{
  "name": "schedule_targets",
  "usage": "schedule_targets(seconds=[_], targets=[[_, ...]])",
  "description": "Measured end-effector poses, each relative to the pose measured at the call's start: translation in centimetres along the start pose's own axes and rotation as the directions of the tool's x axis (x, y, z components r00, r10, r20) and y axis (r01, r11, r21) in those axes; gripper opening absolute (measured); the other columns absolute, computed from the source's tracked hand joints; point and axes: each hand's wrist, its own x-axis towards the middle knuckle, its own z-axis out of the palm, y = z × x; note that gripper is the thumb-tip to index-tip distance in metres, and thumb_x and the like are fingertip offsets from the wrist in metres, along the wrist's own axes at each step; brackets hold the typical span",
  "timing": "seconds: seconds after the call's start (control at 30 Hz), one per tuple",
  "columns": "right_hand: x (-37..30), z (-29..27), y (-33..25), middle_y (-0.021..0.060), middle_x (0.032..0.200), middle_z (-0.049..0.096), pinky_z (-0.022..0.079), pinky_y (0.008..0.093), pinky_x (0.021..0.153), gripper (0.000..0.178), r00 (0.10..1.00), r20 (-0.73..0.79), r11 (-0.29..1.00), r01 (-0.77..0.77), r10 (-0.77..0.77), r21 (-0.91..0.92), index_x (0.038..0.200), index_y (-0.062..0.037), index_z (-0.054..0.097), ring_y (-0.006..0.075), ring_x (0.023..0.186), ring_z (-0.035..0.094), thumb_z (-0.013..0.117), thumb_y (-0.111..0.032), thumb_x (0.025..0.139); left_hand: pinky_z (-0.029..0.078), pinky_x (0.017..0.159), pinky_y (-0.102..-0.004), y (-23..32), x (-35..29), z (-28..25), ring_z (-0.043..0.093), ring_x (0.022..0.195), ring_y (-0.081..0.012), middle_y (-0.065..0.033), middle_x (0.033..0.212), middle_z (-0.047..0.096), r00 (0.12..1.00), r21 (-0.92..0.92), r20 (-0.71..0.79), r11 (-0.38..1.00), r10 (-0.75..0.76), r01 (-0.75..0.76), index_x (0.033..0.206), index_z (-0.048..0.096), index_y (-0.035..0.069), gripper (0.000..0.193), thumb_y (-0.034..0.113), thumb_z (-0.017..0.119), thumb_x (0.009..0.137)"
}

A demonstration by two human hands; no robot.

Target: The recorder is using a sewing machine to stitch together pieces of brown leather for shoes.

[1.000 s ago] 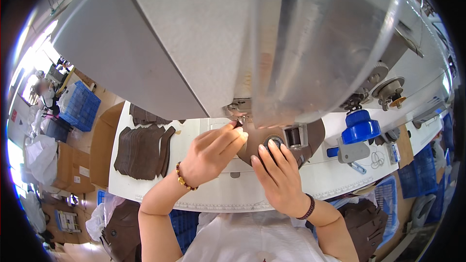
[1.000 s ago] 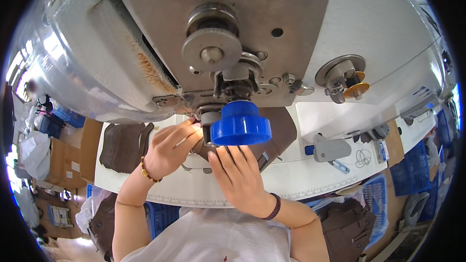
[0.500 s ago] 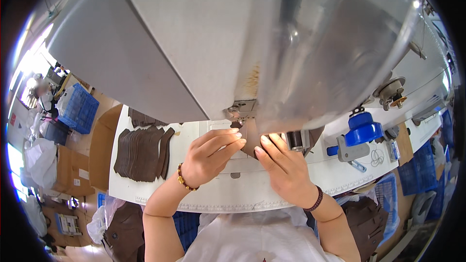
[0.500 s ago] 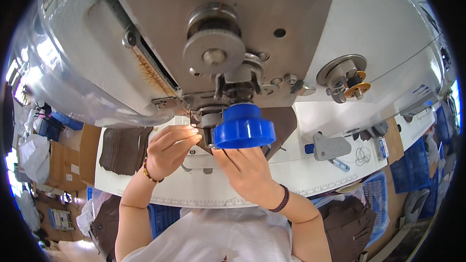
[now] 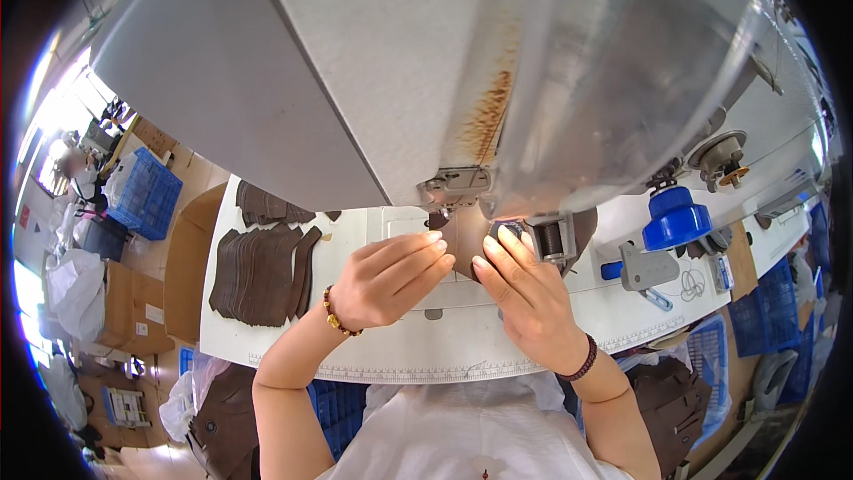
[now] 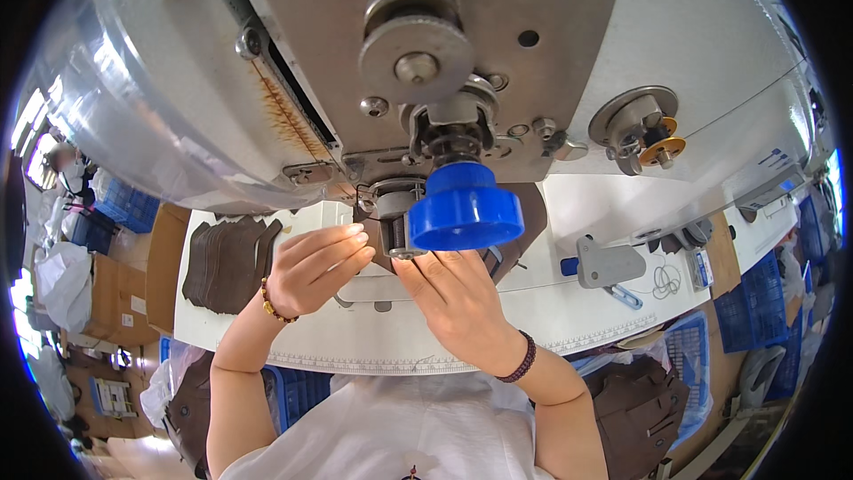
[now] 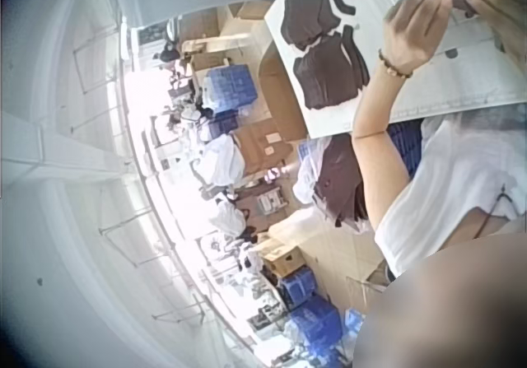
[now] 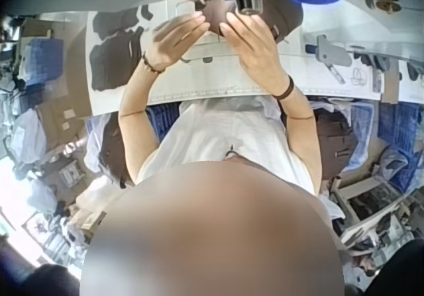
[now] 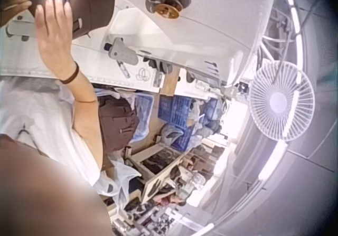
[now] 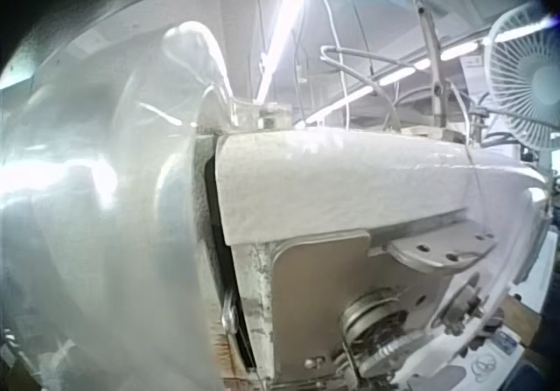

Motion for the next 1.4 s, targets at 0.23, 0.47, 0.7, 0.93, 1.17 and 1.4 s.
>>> schedule_targets(seconds=[0.23, 0.47, 0.7, 0.93, 1.17, 1.4], targets=[[-0.9, -0.2, -0.7, 0.0148, 0.113, 0.058, 0.041, 0.0426, 0.086, 0.036, 0.998, 0.066, 0.993, 0.014, -0.006, -0.117, 0.107, 0.0009, 0.061, 0.03, 0.111, 0.055, 0.061, 0.003, 0.071, 0.058, 0.064, -0.0258, -0.2, -0.2, -0.2, 0.067, 0.08, -0.0203, -0.0071, 0.081, 0.063, 0.995, 0.069, -0.034, 0.993, 0.097, -0.095, 0.08, 0.066, -0.001, 0.015, 0.003, 0.066, 0.066], [-0.9, -0.4, 0.1, 0.0122, 0.111, 0.059, 0.041, 0.0427, 0.084, 0.038, 0.999, 0.032, 0.999, 0.025, -0.024, -0.028, 0.107, 0.0002, 0.061, 0.0275, 0.104, 0.057, 0.061, 0.003, 0.069, 0.057, 0.061, -0.0257, -0.1, 0.0, 0.0, 0.066, 0.082, -0.0211, -0.0081, 0.082, 0.062, 0.994, 0.085, 0.002, 0.99, 0.111, -0.11, 0.081, 0.065, -0.001, 0.016, 0.002, 0.065, 0.066], [1.7, -1.4, 2.0, 0.0051, 0.1, 0.062, 0.042, 0.0431, 0.085, 0.045, 0.996, 0.065, 0.996, 0.066, -0.061, -0.063, 0.105, -0.0055, 0.063, 0.0249, 0.095, 0.057, 0.058, 0.007, 0.063, 0.057, 0.057, -0.0255, -0.7, 1.3, -0.2, 0.065, 0.081, -0.0206, -0.008, 0.082, 0.059, 0.997, 0.061, 0.064, 0.997, 0.037, -0.041, 0.086, 0.063, -0.003, 0.019, -0.001, 0.065, 0.067], [1.5, -1.1, 2.5, 0.002, 0.094, 0.062, 0.042, 0.0431, 0.086, 0.045, 0.996, 0.07, 0.995, 0.061, -0.055, -0.084, 0.105, -0.0082, 0.063, 0.0239, 0.093, 0.057, 0.058, 0.008, 0.063, 0.056, 0.057, -0.0254, -0.8, 1.3, -0.1, 0.064, 0.076, -0.0191, -0.008, 0.081, 0.058, 0.997, 0.039, 0.075, 0.999, -0.016, 0.013, 0.089, 0.062, -0.004, 0.023, -0.002, 0.065, 0.066], [1.8, -1.1, 3.8, 0.0067, 0.095, 0.062, 0.043, 0.0401, 0.084, 0.046, 0.995, 0.095, 1.0, -0.002, 0.001, 0.014, 0.104, -0.0116, 0.064, 0.0273, 0.09, 0.057, 0.061, 0.004, 0.061, 0.055, 0.055, -0.0255, -1.6, 0.7, 0.7, 0.063, 0.069, -0.0187, -0.0087, 0.082, 0.059, 0.999, 0.004, 0.037, 0.999, -0.037, 0.037, 0.092, 0.063, -0.005, 0.028, 0.0, 0.066, 0.065], [3.6, -1.8, 3.9, 0.0066, 0.084, 0.068, 0.049, 0.034, 0.069, 0.02, 0.965, 0.118, 0.848, -0.263, 0.236, 0.46, 0.09, -0.0064, 0.067, 0.024, 0.077, 0.064, 0.068, -0.009, 0.071, 0.051, 0.046, -0.0246, -2.6, -0.7, 1.7, 0.06, 0.058, -0.0166, -0.0103, 0.085, 0.062, 0.999, 0.004, -0.017, 0.999, -0.035, 0.036, 0.091, 0.064, -0.002, 0.025, 0.001, 0.066, 0.066]])
